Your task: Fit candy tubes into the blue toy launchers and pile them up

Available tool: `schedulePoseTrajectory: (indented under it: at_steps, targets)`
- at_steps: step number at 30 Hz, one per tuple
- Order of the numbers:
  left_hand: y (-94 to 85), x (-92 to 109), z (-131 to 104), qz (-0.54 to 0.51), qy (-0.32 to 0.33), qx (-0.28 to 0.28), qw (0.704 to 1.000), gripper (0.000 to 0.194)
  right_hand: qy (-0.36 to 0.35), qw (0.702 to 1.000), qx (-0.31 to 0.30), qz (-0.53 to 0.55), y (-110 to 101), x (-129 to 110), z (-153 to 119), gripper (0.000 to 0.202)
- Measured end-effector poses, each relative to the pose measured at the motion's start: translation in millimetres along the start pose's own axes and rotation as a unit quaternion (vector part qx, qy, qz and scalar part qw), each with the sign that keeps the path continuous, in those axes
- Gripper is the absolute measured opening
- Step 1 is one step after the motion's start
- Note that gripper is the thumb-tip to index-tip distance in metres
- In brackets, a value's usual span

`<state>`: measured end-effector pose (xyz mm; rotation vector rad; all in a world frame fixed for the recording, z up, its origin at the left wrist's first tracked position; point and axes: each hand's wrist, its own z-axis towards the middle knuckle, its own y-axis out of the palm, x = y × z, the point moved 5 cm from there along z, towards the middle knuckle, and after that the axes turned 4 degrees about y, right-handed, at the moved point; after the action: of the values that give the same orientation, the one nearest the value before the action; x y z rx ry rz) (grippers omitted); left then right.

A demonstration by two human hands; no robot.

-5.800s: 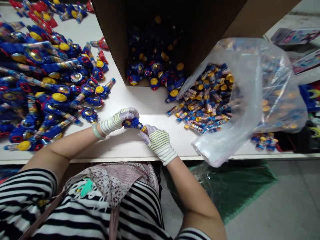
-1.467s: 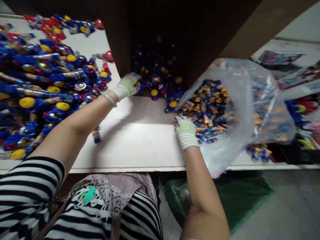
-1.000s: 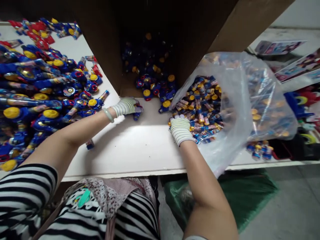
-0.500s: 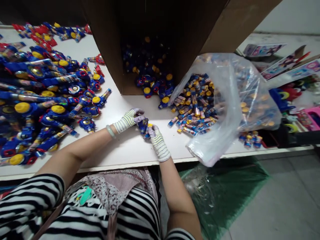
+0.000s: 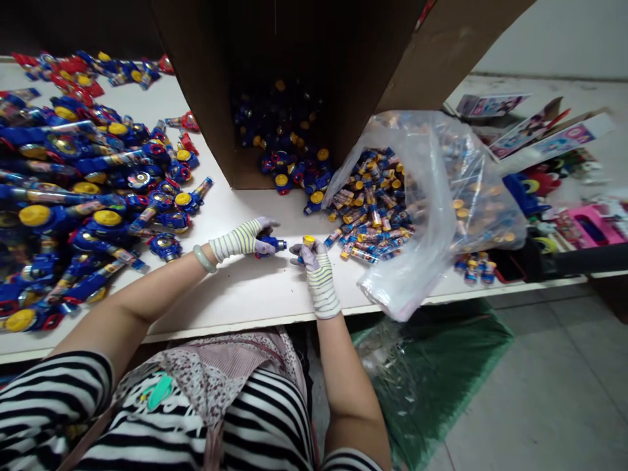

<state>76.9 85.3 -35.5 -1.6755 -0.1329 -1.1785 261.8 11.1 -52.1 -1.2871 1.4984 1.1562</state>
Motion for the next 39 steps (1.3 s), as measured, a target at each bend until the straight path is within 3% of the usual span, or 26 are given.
schedulePoseTrajectory:
  at_steps: [3,6,9,12,16,23,25,28,31,33,35,37,39]
  targets:
    - [13.8,12,-1,0.195,0.054,-0.054,0.978,0.052,0.02,0.998,0.017,-0.065,-8,9,4,0.054]
    - [22.6,21,-5,0.256,0.091,-0.073,0.959,0.038,-0.016,0.984,0.04,-0.175,-16,9,3,0.056]
    - [10.2,29,-16,0.179,0.117,-0.016,0.977,0.039,-0.088,0.949,0.035,-0.302,-21,-4,-7,0.049]
    - [-12.4,36,-29,0.067,0.147,0.04,0.986,0.047,-0.135,0.916,-0.019,-0.377,-19,-20,-21,0.042]
    - [-25.0,42,-40,-0.006,0.187,-0.002,0.982,0.047,-0.178,0.862,-0.096,-0.465,-2,-38,-32,0.036]
    - [-22.0,27,-48,-0.134,0.121,-0.044,0.983,0.04,-0.136,0.795,-0.144,-0.573,24,-42,-37,0.036]
    - [-21.4,25,-50,-0.173,0.107,-0.031,0.979,0.041,-0.128,0.804,-0.147,-0.562,28,-45,-38,0.036]
    - [-19.7,27,-51,-0.206,0.11,-0.019,0.972,0.042,-0.113,0.856,-0.171,-0.475,30,-45,-42,0.038]
    - [-14.7,35,-51,-0.184,0.168,-0.046,0.967,0.041,-0.028,0.905,-0.217,-0.364,28,-29,-43,0.049]
    - [-11.0,39,-52,-0.147,0.197,-0.068,0.967,0.04,0.03,0.909,-0.241,-0.338,26,-18,-42,0.055]
    - [-10.3,35,-51,-0.136,0.152,-0.069,0.977,0.04,0.02,0.888,-0.242,-0.391,26,-16,-37,0.054]
    - [-14.1,25,-52,-0.155,0.059,-0.041,0.985,0.044,-0.034,0.838,-0.214,-0.502,26,-24,-32,0.049]
    - [-20.1,20,-55,-0.177,0.011,-0.01,0.984,0.048,-0.064,0.789,-0.195,-0.579,27,-31,-30,0.048]
